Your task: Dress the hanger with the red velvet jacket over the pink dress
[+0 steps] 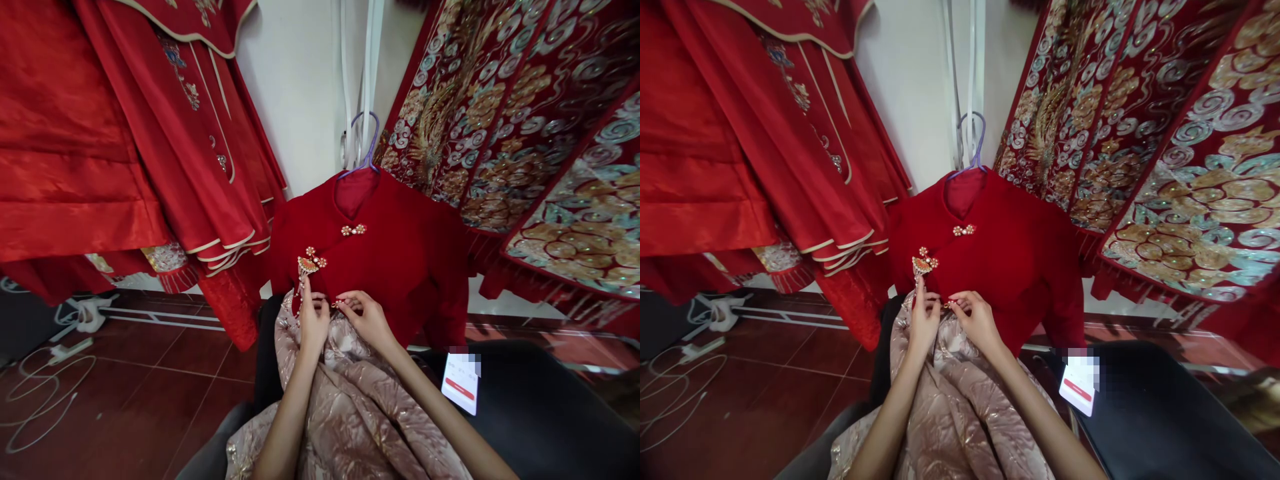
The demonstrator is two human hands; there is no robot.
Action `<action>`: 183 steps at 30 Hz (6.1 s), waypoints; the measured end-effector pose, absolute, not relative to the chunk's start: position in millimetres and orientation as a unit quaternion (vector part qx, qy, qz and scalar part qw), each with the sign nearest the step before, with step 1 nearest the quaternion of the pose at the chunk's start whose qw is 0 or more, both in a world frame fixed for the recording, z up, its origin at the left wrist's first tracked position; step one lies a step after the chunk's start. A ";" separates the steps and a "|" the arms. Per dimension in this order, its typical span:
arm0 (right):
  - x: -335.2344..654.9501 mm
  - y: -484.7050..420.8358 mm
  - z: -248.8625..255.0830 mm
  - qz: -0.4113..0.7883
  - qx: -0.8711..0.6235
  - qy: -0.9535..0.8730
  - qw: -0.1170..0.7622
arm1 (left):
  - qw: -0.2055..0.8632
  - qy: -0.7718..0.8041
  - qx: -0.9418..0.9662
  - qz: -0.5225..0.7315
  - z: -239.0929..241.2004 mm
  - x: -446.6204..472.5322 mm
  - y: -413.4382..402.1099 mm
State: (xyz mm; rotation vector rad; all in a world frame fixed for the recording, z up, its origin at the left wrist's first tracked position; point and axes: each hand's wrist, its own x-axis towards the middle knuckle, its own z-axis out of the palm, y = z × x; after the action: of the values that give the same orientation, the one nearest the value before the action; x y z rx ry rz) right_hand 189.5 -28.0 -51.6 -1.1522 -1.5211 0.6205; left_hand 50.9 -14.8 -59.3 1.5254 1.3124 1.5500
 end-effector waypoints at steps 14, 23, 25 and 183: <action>188.3 -31.6 -50.2 0.298 -0.469 -0.626 0.548 | 0.339 0.447 0.499 0.661 -72.1 15.2 2.7; 177.0 -31.9 -34.8 0.277 -0.436 -0.659 0.546 | 0.395 0.417 0.494 0.653 -78.2 20.1 5.7; 171.6 -25.4 -33.7 0.259 -0.440 -0.663 0.548 | 0.411 0.402 0.493 0.653 -76.9 22.8 5.8; 241.6 -85.1 38.4 0.292 -0.389 -0.779 0.396 | -0.014 0.246 0.904 0.350 118.9 69.9 64.7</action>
State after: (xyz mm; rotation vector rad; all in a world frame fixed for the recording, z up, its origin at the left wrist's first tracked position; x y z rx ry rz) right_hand 241.6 -85.1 38.4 -0.9868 -1.9741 0.7406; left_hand 69.9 64.7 118.9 2.8650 0.7797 1.1089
